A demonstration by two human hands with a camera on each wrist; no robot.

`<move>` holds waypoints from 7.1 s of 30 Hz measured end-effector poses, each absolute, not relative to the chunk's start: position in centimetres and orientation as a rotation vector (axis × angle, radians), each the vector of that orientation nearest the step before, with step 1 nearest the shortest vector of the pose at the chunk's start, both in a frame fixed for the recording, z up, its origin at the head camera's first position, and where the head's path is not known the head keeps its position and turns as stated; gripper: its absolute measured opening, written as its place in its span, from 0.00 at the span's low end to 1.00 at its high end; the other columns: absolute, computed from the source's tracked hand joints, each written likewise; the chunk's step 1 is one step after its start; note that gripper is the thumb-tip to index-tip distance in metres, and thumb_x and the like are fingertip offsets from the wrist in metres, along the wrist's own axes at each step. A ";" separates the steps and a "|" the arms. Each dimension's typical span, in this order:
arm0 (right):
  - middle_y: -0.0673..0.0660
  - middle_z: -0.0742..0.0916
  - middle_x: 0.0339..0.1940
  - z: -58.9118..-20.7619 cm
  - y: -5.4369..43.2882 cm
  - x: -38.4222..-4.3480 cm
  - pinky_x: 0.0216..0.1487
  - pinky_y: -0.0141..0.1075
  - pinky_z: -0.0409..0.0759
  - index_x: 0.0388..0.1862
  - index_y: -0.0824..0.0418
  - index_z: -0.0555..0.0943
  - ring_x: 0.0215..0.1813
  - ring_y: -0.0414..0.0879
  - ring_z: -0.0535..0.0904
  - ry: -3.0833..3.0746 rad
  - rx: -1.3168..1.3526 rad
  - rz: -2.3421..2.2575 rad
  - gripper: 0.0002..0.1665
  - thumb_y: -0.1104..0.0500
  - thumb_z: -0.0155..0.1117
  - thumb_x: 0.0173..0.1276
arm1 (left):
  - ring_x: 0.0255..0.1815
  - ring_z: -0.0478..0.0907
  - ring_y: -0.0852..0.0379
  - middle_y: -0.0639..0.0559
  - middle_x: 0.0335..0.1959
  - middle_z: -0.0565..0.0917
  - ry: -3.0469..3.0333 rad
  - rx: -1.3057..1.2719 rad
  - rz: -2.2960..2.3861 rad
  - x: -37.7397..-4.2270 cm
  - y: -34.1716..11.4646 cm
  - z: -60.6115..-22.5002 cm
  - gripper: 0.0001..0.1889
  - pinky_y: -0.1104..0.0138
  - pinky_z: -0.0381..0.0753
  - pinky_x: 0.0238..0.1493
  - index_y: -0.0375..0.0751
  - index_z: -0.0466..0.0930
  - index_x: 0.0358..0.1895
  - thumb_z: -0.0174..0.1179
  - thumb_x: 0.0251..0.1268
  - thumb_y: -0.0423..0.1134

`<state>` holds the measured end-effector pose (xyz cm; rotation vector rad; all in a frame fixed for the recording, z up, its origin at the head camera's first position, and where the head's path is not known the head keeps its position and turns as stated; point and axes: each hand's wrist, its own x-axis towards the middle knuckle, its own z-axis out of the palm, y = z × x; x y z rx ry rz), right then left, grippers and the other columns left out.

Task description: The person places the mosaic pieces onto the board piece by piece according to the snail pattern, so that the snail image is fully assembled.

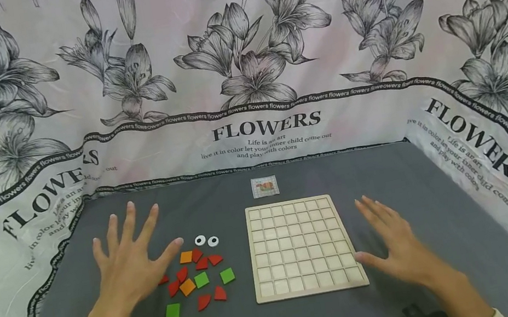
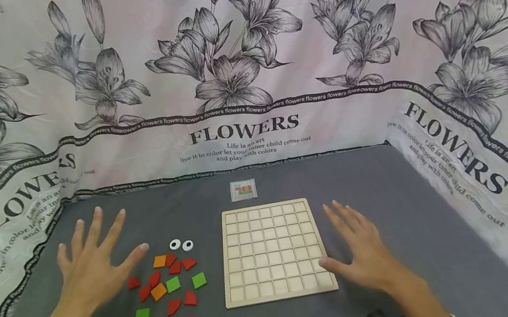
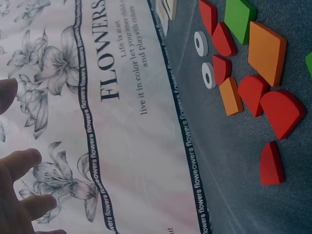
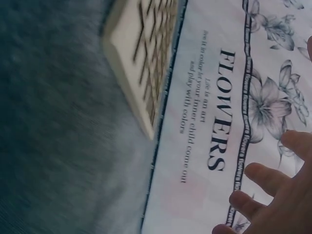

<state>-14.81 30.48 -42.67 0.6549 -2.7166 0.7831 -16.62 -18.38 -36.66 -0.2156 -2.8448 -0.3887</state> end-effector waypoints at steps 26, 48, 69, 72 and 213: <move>0.63 0.65 0.72 -47.2 29.7 -14.5 0.52 0.71 0.56 0.73 0.59 0.65 0.68 0.68 0.58 -2.836 0.747 0.757 0.51 0.40 0.72 0.56 | 0.74 0.36 0.31 0.39 0.77 0.46 -2.815 -0.220 -0.530 -16.1 -18.0 -39.8 0.43 0.28 0.37 0.58 0.55 0.54 0.77 0.55 0.61 0.67; 0.62 0.67 0.72 -47.8 29.4 -14.3 0.55 0.68 0.55 0.68 0.63 0.71 0.68 0.68 0.58 -2.919 0.727 0.621 0.49 0.34 0.68 0.56 | 0.69 0.55 0.29 0.39 0.69 0.67 -2.715 -0.453 -0.701 -17.0 -17.0 -42.8 0.34 0.29 0.56 0.54 0.43 0.71 0.68 0.66 0.60 0.53; 0.61 0.67 0.72 -48.1 29.5 -13.9 0.53 0.67 0.57 0.70 0.61 0.70 0.68 0.68 0.59 -2.910 0.702 0.602 0.49 0.33 0.67 0.57 | 0.43 0.70 0.49 0.46 0.48 0.83 -2.728 -0.600 -0.716 -18.8 -14.0 -45.7 0.19 0.51 0.70 0.40 0.42 0.86 0.49 0.74 0.52 0.42; 0.62 0.67 0.72 -48.2 29.7 -13.7 0.53 0.68 0.57 0.69 0.61 0.71 0.67 0.68 0.60 -2.918 0.693 0.603 0.49 0.34 0.67 0.57 | 0.41 0.69 0.51 0.47 0.47 0.83 -2.752 -0.614 -0.664 -19.1 -13.6 -46.1 0.18 0.54 0.69 0.38 0.43 0.87 0.47 0.74 0.51 0.41; 0.61 0.66 0.72 -48.3 30.3 -13.8 0.56 0.68 0.56 0.70 0.56 0.71 0.69 0.68 0.59 -2.945 0.716 0.597 0.45 0.31 0.61 0.61 | 0.42 0.75 0.52 0.52 0.36 0.80 -2.574 -0.040 -2.127 -24.4 6.1 -44.9 0.03 0.60 0.76 0.40 0.39 0.85 0.32 0.68 0.57 0.35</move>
